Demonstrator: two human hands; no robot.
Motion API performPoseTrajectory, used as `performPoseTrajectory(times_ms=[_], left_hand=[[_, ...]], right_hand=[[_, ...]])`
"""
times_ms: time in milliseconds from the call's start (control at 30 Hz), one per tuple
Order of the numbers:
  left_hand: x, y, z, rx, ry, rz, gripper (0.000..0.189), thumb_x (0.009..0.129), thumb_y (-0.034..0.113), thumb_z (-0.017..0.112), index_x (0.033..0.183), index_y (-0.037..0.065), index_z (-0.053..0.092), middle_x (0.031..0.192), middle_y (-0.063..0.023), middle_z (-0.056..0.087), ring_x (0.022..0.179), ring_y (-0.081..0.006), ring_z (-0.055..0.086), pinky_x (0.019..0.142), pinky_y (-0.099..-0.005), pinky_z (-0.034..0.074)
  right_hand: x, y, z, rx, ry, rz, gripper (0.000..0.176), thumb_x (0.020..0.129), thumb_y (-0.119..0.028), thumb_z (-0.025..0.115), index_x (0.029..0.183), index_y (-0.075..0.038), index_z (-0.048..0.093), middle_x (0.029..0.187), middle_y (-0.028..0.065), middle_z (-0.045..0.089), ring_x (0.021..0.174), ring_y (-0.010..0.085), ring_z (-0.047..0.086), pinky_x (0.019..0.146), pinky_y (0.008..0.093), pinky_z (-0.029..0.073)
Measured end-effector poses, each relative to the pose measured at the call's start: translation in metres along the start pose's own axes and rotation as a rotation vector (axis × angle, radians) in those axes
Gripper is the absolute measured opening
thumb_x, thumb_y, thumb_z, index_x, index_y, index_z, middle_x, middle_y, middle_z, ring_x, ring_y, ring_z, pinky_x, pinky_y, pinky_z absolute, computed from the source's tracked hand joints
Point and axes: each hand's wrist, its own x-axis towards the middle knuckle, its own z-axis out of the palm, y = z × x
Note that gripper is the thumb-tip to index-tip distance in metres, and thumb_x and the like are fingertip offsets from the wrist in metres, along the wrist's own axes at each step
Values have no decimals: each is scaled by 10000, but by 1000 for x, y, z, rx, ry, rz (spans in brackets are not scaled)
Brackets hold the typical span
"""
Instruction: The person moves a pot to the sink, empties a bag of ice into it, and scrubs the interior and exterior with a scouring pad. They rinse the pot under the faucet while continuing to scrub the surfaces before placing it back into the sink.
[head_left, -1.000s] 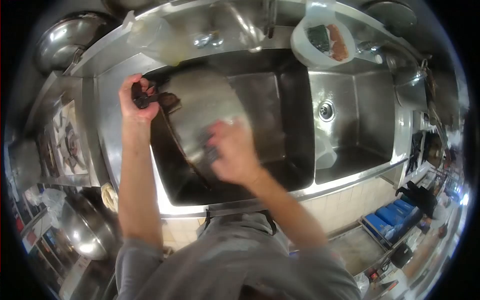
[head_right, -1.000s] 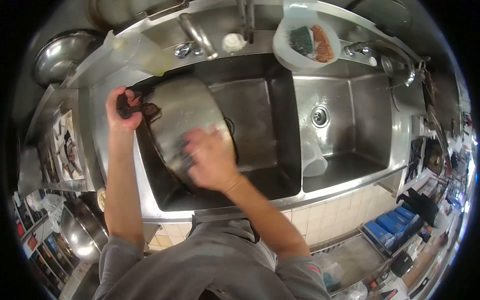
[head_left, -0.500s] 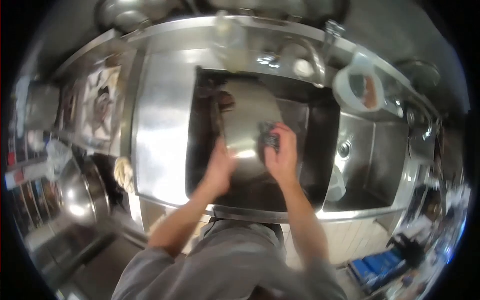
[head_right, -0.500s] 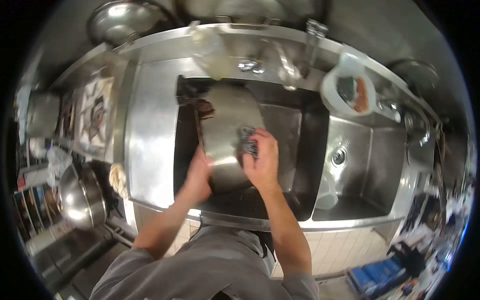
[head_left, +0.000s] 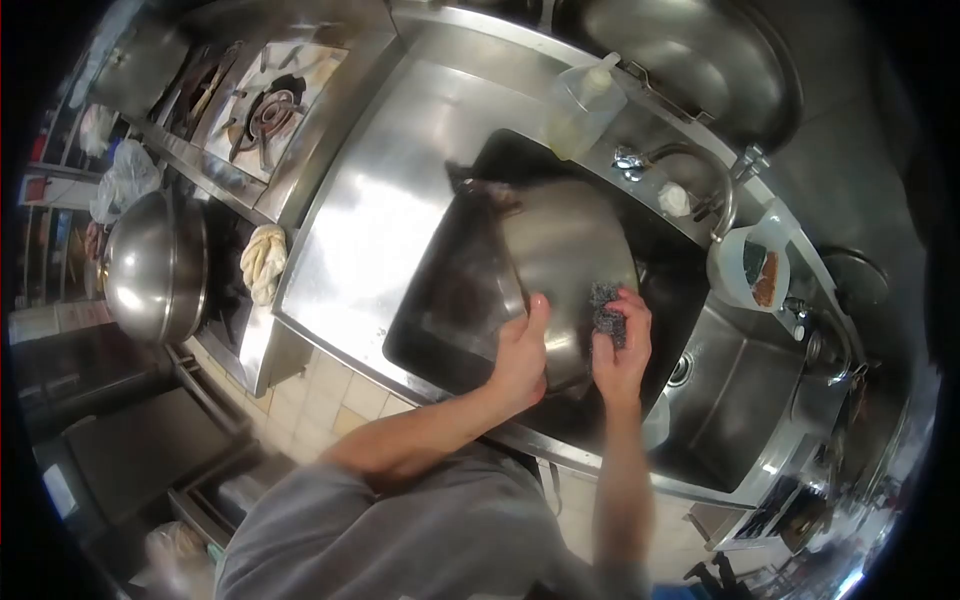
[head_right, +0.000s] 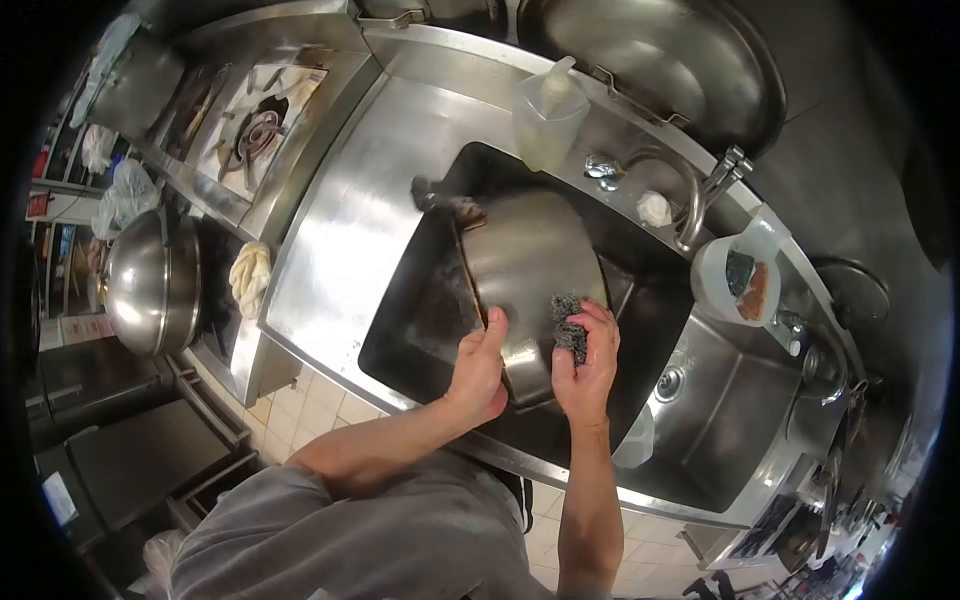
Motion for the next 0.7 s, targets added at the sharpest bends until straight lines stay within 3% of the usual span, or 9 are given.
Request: performPoseTrajectory(times_ms=[100,167,233,333,367,400,467,500,700], left_hand=[[-8,-3,5,-171,33,-184,389,1065,385,567,879,51,637,741,43,532,653,-67,445,562,-271,360],[-18,-3,9,-7,-50,-203,369,1075,359,549,927,34,642,826,-9,618,673,-85,542,558,-283,420],[-7,-15,4,34,-136,-247,397,1092,347,497,1012,-19,629,911,-98,677,747,-157,667,611,-317,537],[-5,-16,5,-16,-154,-315,361,1087,363,506,1046,36,653,901,-56,670,713,-138,646,604,-300,544],[-4,-28,5,88,-206,-329,375,1080,380,515,1092,29,645,962,-67,675,780,-153,662,659,-324,569],[-3,-42,5,187,-246,-335,397,1074,398,525,1138,22,637,1023,-79,680,848,-167,677,714,-349,593],[-3,-73,19,196,-323,-321,314,1069,363,555,1236,103,611,1072,-2,660,931,-118,638,710,-314,563],[-12,-70,33,151,-307,-328,265,1072,325,552,1238,128,616,1058,18,655,928,-95,625,706,-292,547],[-7,-59,10,115,-472,-460,298,1062,322,574,1270,110,588,1106,0,644,877,-97,640,720,-307,583]], right_hand=[[11,-16,5,-11,-55,-63,371,725,26,591,1093,-10,610,1258,219,611,1209,365,576,1078,429,426],[10,-22,13,-6,-147,-113,389,705,-12,639,1093,-35,619,1232,178,645,1203,382,576,1090,487,403],[7,-16,12,-25,-173,-28,390,707,-23,651,1095,-42,624,1237,172,644,1191,379,582,1080,490,406],[2,-5,-4,-6,-179,28,377,714,-29,648,1090,-44,629,1233,174,644,1183,379,586,1069,473,420],[5,2,-8,-17,-190,-1,370,717,-28,646,1087,-44,630,1232,175,645,1183,375,587,1064,466,427],[1,14,-12,13,-134,83,365,722,-18,631,1086,-43,631,1233,173,648,1176,359,597,1050,443,448],[-3,35,-27,84,-48,278,379,733,28,580,1106,-23,623,1227,174,647,1139,330,620,1028,395,465],[-5,41,-41,17,-94,216,367,747,40,556,1105,-13,619,1227,177,642,1138,308,621,1033,382,460],[-25,16,-49,59,-72,340,351,733,16,556,1078,-5,617,1247,203,623,1215,340,585,1074,411,422]])
